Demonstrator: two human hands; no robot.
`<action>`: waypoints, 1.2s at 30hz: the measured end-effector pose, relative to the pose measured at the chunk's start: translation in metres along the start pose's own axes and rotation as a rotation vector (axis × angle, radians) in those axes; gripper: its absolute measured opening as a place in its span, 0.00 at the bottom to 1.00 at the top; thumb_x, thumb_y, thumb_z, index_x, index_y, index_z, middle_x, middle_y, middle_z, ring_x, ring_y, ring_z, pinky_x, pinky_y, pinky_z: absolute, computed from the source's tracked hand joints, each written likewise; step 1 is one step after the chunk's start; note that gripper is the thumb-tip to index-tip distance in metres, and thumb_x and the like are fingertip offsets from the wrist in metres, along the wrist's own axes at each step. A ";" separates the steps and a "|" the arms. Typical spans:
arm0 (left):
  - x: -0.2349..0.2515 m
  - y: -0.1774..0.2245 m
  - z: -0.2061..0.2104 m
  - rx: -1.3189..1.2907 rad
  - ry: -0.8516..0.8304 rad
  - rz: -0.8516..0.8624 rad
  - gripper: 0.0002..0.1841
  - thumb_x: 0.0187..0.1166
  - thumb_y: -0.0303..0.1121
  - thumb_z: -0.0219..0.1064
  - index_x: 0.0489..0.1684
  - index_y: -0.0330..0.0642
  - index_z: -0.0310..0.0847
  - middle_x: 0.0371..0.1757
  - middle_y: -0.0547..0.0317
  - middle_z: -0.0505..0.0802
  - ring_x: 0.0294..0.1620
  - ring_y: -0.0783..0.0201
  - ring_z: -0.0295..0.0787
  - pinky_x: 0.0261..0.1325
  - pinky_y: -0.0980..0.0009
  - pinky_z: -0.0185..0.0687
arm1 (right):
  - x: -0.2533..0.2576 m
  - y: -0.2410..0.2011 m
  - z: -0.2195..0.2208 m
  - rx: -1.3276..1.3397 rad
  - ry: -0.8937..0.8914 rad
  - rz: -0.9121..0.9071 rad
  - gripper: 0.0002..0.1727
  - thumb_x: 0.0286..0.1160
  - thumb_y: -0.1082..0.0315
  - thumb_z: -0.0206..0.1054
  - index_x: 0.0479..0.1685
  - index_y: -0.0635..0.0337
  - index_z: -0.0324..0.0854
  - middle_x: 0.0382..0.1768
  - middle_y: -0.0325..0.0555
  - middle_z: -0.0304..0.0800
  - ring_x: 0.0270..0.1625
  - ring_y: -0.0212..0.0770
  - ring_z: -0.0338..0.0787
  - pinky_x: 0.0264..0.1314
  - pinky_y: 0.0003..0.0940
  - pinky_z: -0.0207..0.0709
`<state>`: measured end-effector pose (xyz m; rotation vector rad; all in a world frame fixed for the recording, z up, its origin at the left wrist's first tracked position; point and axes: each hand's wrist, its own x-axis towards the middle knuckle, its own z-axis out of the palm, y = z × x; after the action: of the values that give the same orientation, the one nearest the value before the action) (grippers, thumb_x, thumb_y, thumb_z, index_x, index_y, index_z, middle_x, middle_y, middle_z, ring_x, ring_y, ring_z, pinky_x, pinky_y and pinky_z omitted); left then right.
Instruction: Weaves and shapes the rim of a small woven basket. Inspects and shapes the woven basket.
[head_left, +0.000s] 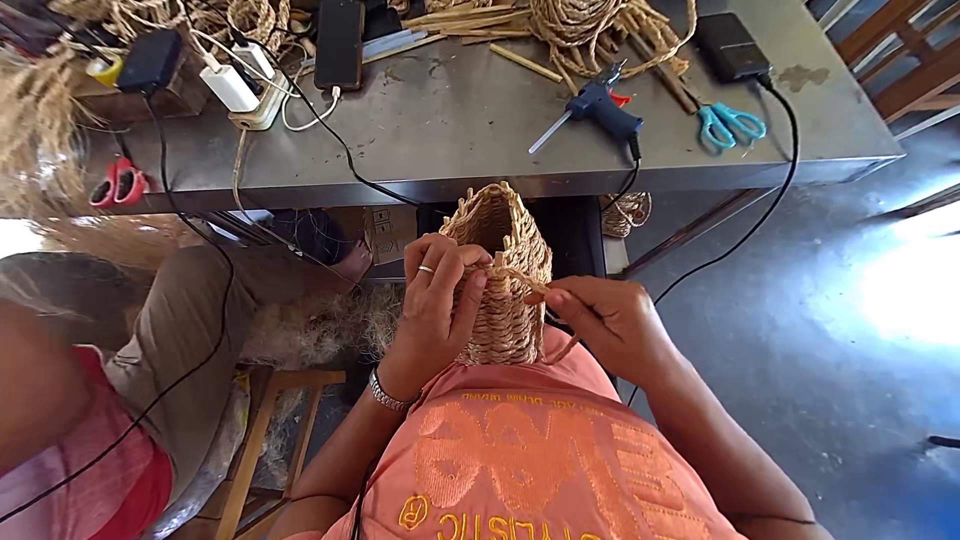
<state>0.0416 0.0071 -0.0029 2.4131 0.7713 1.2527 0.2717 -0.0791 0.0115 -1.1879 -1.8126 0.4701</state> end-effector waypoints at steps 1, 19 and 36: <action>0.000 0.000 0.000 -0.001 0.003 0.002 0.11 0.89 0.33 0.55 0.55 0.40 0.82 0.56 0.57 0.89 0.71 0.57 0.75 0.83 0.54 0.55 | 0.002 -0.001 0.000 0.069 -0.008 0.026 0.15 0.89 0.61 0.60 0.44 0.59 0.91 0.30 0.32 0.89 0.30 0.18 0.82 0.35 0.15 0.77; -0.001 0.004 0.002 -0.121 0.063 -0.033 0.09 0.86 0.37 0.64 0.51 0.44 0.87 0.53 0.63 0.92 0.71 0.59 0.76 0.80 0.58 0.61 | 0.002 -0.021 -0.008 -0.160 0.201 -0.049 0.09 0.78 0.66 0.70 0.48 0.56 0.94 0.41 0.37 0.93 0.44 0.26 0.89 0.48 0.22 0.83; -0.006 0.001 0.002 -0.148 0.073 -0.009 0.09 0.86 0.37 0.65 0.51 0.44 0.86 0.55 0.61 0.91 0.76 0.55 0.74 0.85 0.52 0.58 | 0.011 -0.010 -0.009 0.292 -0.081 0.243 0.09 0.83 0.63 0.67 0.42 0.57 0.90 0.30 0.33 0.92 0.31 0.25 0.90 0.36 0.21 0.87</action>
<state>0.0404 0.0024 -0.0075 2.2560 0.6830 1.3514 0.2720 -0.0759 0.0283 -1.2011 -1.6049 0.9017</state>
